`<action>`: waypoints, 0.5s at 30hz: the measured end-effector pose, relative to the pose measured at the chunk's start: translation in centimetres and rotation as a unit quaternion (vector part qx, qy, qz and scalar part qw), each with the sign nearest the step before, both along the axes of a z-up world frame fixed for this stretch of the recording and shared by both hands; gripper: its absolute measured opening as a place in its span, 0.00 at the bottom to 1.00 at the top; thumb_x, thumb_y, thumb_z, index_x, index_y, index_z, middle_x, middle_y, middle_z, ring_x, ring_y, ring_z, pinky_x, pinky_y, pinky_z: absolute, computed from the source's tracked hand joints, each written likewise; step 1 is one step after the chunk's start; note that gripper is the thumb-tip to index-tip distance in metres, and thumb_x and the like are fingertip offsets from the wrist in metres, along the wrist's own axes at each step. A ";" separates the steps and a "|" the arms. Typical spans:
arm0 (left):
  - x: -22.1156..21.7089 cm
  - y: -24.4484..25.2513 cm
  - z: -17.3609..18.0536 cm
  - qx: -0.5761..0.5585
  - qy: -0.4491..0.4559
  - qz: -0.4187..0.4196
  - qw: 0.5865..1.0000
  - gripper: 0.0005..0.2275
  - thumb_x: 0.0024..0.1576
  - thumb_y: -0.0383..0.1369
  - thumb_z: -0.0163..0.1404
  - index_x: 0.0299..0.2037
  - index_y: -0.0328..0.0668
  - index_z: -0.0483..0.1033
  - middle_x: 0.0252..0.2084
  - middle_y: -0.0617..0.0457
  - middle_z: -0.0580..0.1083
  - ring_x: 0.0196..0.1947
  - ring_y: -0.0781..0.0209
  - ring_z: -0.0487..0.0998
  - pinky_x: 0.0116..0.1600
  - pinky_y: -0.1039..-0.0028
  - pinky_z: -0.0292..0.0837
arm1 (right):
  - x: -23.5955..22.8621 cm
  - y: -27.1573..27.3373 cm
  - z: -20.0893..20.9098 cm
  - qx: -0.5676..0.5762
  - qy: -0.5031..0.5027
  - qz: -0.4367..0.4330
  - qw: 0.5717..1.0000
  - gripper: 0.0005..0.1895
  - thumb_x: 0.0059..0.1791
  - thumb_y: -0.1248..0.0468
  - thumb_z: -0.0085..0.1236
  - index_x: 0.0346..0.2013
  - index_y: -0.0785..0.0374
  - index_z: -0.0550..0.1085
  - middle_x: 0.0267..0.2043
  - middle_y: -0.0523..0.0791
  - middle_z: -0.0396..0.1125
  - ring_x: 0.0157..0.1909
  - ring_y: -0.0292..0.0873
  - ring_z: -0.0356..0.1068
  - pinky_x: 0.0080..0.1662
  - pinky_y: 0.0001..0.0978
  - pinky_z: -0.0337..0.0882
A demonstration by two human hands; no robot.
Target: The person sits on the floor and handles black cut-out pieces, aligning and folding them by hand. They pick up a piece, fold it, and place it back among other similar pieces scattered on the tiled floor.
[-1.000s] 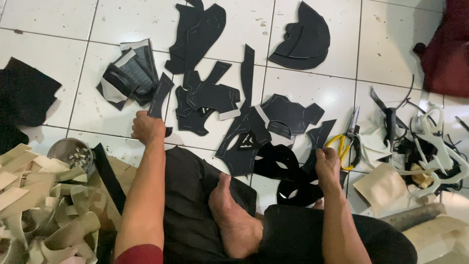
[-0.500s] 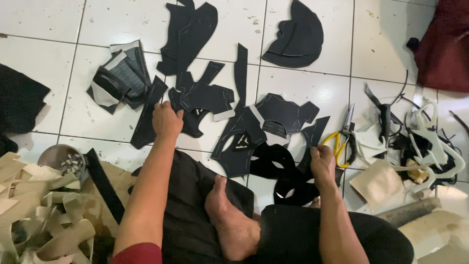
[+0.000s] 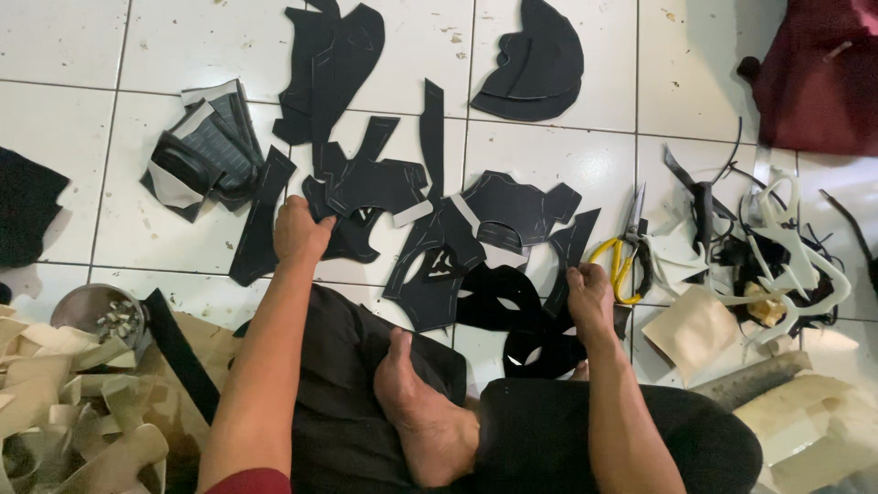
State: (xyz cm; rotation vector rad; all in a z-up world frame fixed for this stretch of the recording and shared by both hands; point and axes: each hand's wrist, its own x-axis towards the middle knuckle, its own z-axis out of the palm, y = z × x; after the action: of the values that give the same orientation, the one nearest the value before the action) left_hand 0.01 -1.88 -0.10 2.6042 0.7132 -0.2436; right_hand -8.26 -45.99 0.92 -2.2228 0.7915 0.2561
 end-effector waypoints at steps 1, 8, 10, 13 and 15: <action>0.0 0.0 0.2 0.001 -0.001 0.001 1.000 0.21 0.48 0.40 0.56 0.48 0.37 0.65 0.44 0.43 0.68 0.48 0.44 0.71 0.51 0.57 0.67 | 0.0 0.4 0.7 0.001 -0.001 0.001 1.000 0.21 0.47 0.51 0.49 0.46 0.62 0.72 0.40 0.56 0.69 0.49 0.59 0.66 0.45 0.50 0.66; 0.4 -0.1 1.5 0.029 -0.033 0.008 0.999 0.17 0.52 0.36 0.50 0.49 0.39 0.65 0.44 0.45 0.67 0.47 0.45 0.70 0.50 0.59 0.66 | 0.1 0.5 0.8 -0.009 0.008 -0.003 1.000 0.19 0.47 0.52 0.49 0.46 0.61 0.73 0.40 0.55 0.69 0.49 0.59 0.66 0.45 0.50 0.65; 1.2 -0.6 2.3 0.041 -0.089 -0.006 0.995 0.14 0.56 0.35 0.46 0.49 0.36 0.65 0.41 0.45 0.68 0.45 0.46 0.71 0.49 0.61 0.66 | 0.1 0.8 1.2 -0.015 0.018 -0.005 1.000 0.20 0.47 0.52 0.48 0.46 0.61 0.72 0.40 0.56 0.69 0.50 0.59 0.65 0.47 0.50 0.65; 3.4 -1.6 3.8 0.024 -0.135 -0.038 0.990 0.14 0.60 0.31 0.41 0.53 0.30 0.64 0.44 0.39 0.70 0.45 0.44 0.72 0.48 0.61 0.66 | 0.4 0.1 -0.1 -0.020 0.029 -0.007 0.999 0.20 0.47 0.50 0.49 0.46 0.58 0.73 0.40 0.55 0.69 0.49 0.58 0.66 0.47 0.50 0.65; 5.3 -2.0 3.3 0.060 -0.150 -0.056 0.985 0.16 0.61 0.32 0.40 0.54 0.27 0.63 0.43 0.36 0.71 0.44 0.42 0.73 0.47 0.57 0.69 | 0.5 0.0 -0.5 -0.009 0.026 -0.017 0.999 0.19 0.47 0.52 0.49 0.46 0.60 0.73 0.39 0.55 0.70 0.49 0.59 0.66 0.46 0.50 0.65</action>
State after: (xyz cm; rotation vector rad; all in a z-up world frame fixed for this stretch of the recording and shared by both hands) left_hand 5.32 -3.89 3.17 2.7160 0.4890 0.1624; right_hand -7.76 -45.95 0.46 -2.2250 0.8617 0.2933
